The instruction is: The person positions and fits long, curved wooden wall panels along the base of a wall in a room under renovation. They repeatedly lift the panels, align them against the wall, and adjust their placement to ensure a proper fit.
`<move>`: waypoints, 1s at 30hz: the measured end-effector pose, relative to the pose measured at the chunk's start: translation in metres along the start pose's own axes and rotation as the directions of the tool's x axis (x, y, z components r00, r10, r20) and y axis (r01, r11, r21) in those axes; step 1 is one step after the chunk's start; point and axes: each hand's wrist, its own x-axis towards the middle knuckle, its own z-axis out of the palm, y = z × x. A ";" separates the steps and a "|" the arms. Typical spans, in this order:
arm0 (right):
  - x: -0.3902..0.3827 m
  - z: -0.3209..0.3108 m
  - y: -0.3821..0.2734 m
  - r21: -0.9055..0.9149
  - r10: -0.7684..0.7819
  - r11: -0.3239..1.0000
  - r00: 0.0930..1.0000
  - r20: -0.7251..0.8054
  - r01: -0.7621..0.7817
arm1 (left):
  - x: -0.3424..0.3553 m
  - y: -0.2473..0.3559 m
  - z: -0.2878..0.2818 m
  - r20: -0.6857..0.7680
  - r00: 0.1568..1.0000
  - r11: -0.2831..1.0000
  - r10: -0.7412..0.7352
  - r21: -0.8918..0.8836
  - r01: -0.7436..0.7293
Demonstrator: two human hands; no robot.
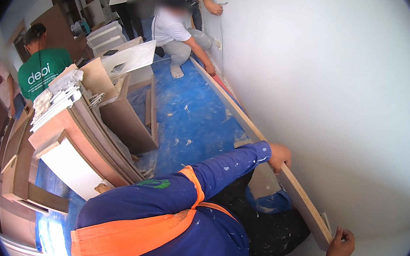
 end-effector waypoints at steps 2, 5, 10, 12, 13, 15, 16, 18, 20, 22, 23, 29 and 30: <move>-0.001 0.000 0.002 0.007 -0.012 1.000 1.000 -0.019 0.013 | -0.001 0.002 -0.002 0.011 1.000 0.999 -0.015 -0.037 0.016; -0.001 0.000 -0.002 0.008 -0.002 1.000 1.000 -0.025 0.002 | 0.001 0.000 0.000 -0.006 0.999 0.998 -0.038 -0.056 0.038; -0.001 -0.003 -0.005 -0.006 0.022 1.000 1.000 -0.001 -0.022 | 0.000 0.002 -0.002 0.000 0.999 0.997 -0.033 -0.063 0.033; -0.002 -0.002 -0.005 -0.009 0.018 1.000 1.000 -0.013 -0.018 | -0.001 0.004 -0.004 0.011 1.000 0.999 -0.021 -0.048 0.022; -0.002 -0.002 -0.005 -0.012 0.014 1.000 1.000 -0.018 -0.014 | -0.001 0.004 -0.004 0.009 1.000 0.999 -0.024 -0.046 0.024; -0.003 -0.002 -0.004 -0.036 0.004 0.999 1.000 -0.028 -0.005 | 0.001 0.003 -0.002 0.003 1.000 0.999 -0.027 -0.044 0.027; -0.003 -0.002 -0.005 -0.045 0.002 0.999 1.000 -0.028 -0.003 | 0.001 0.002 -0.002 0.001 1.000 0.999 -0.029 -0.043 0.029; -0.003 0.000 -0.006 -0.036 0.014 0.999 1.000 -0.025 -0.015 | 0.002 0.000 0.000 -0.003 0.999 0.999 -0.034 -0.041 0.034; -0.002 0.000 -0.005 -0.031 0.009 0.999 1.000 -0.026 -0.010 | 0.003 -0.001 0.001 0.000 1.000 0.999 -0.028 -0.039 0.028; -0.002 0.000 -0.003 -0.025 -0.007 1.000 1.000 -0.023 0.006 | 0.004 -0.001 0.002 0.004 1.000 0.999 -0.029 -0.040 0.030; -0.002 0.000 -0.003 -0.024 -0.008 1.000 1.000 -0.023 0.007 | 0.004 -0.001 0.002 0.005 0.999 0.999 -0.034 -0.042 0.034; -0.001 0.001 0.000 -0.017 -0.023 1.000 1.000 -0.019 0.023 | 0.005 -0.001 0.001 0.012 0.999 0.998 -0.030 -0.053 0.031; -0.001 0.001 0.001 -0.011 -0.023 1.000 1.000 -0.021 0.023 | 0.005 0.000 0.001 0.015 1.000 0.998 -0.026 -0.050 0.026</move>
